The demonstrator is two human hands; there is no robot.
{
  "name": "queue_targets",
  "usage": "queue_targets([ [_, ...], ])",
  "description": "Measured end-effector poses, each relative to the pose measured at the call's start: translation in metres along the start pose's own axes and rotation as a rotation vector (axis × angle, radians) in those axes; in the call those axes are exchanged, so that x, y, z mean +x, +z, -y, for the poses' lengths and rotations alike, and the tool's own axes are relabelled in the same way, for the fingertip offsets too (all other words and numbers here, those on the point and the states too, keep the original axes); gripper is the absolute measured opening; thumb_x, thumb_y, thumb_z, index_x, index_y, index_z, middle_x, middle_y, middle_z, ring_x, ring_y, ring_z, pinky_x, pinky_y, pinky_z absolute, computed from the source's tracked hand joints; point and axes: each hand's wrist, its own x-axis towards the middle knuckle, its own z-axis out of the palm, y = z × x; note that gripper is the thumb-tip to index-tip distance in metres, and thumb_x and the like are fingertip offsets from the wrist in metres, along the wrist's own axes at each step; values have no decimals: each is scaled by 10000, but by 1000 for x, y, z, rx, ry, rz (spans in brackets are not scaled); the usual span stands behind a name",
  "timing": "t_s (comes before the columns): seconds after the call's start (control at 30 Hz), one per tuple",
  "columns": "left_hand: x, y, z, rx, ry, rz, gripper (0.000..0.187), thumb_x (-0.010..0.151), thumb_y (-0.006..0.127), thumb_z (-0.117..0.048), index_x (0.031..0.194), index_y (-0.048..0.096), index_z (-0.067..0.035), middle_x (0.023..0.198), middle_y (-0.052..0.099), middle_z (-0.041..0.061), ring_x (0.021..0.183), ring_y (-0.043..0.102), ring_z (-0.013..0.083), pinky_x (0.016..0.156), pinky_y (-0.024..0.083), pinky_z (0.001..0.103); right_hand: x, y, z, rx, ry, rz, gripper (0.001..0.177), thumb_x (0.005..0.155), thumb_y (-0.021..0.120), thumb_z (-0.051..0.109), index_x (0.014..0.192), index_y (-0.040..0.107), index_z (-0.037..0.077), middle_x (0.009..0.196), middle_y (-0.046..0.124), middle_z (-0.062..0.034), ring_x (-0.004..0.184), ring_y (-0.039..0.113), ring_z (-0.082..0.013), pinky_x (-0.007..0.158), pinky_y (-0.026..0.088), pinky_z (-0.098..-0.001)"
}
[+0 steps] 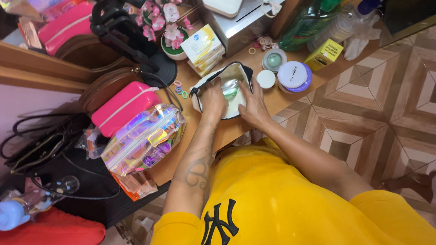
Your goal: The person opens a white pouch on a vanity, places small bottles and jars into a larger holographic zippered pouch, and zips it. They then take bottles from the vanity and arrange them on the shelves of a mirrored cabinet above the desk.
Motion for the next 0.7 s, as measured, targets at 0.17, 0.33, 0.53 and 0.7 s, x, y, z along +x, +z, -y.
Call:
queue_targets([
  [0.17, -29, -39, -25, -64, -38, 111, 697, 735, 831, -175, 1360, 536, -86, 1136, 659, 289, 1038, 665, 474, 887, 550, 521, -3, -2, -8, -6, 42, 5, 776, 770, 677, 45, 1507, 439, 13, 1535, 292, -367, 1412, 288, -548, 1189, 283, -533],
  [0.33, -60, -75, -50, -288, 181, -138, 480, 734, 799, -51, 1194, 666, -79, 1044, 660, 266, 942, 668, 468, 799, 553, 504, -2, 0, -10, 7, 23, -32, 745, 771, 616, 5, 1496, 447, 10, 1537, 366, -314, 1399, 350, -517, 1193, 321, -507],
  [0.53, -62, -121, -82, -299, 325, -203, 173, 862, 763, -50, 1020, 692, -48, 944, 686, 191, 894, 683, 417, 785, 544, 492, -9, -5, -11, 69, 54, 7, 764, 760, 604, -3, 1505, 436, 6, 1520, 370, -306, 1383, 390, -508, 1176, 345, -488],
  [0.7, -63, -177, -120, -294, 509, -290, 185, 862, 772, -73, 1014, 672, -39, 908, 674, 174, 863, 674, 407, 735, 525, 498, -18, -18, -9, 162, 51, 48, 730, 787, 638, 38, 1491, 447, 16, 1503, 394, -314, 1376, 389, -499, 1142, 354, -488],
])
